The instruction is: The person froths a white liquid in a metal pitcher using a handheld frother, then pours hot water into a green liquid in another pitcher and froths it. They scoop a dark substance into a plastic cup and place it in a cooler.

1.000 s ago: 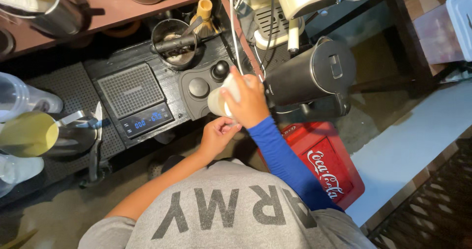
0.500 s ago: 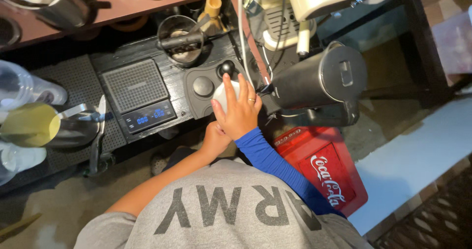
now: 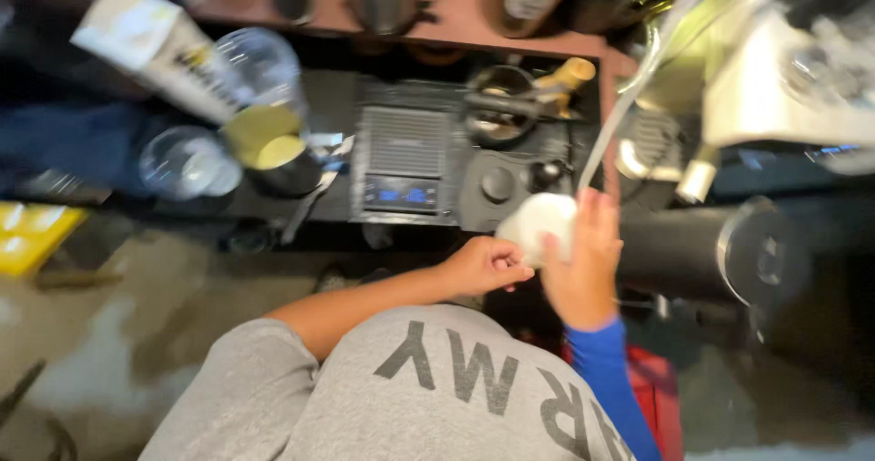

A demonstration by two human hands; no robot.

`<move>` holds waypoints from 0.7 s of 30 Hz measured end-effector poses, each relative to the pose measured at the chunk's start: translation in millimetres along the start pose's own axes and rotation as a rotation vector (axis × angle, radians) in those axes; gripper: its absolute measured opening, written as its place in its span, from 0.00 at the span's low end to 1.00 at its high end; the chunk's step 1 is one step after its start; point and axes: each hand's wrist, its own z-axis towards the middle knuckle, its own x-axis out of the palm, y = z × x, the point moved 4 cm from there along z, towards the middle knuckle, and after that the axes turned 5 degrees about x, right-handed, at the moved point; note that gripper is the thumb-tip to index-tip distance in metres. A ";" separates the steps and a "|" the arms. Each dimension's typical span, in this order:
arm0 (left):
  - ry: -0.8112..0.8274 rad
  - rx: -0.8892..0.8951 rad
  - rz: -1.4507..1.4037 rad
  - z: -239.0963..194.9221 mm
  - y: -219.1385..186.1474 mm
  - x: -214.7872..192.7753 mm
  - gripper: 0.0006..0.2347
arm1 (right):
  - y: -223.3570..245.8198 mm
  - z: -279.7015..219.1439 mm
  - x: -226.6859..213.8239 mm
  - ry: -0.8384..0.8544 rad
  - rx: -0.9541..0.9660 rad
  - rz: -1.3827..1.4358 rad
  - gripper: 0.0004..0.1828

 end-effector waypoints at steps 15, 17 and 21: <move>-1.114 0.315 0.404 -364.0 -172.6 -226.6 0.07 | 218.3 46.6 20.5 0.638 -0.535 0.618 0.23; -1.340 0.371 0.276 -417.0 -179.7 -252.3 0.05 | 272.1 44.5 39.1 0.818 -0.634 0.636 0.24; -1.529 0.503 0.308 -493.6 -199.1 -292.2 0.06 | 381.9 38.3 102.8 1.033 -0.812 0.628 0.22</move>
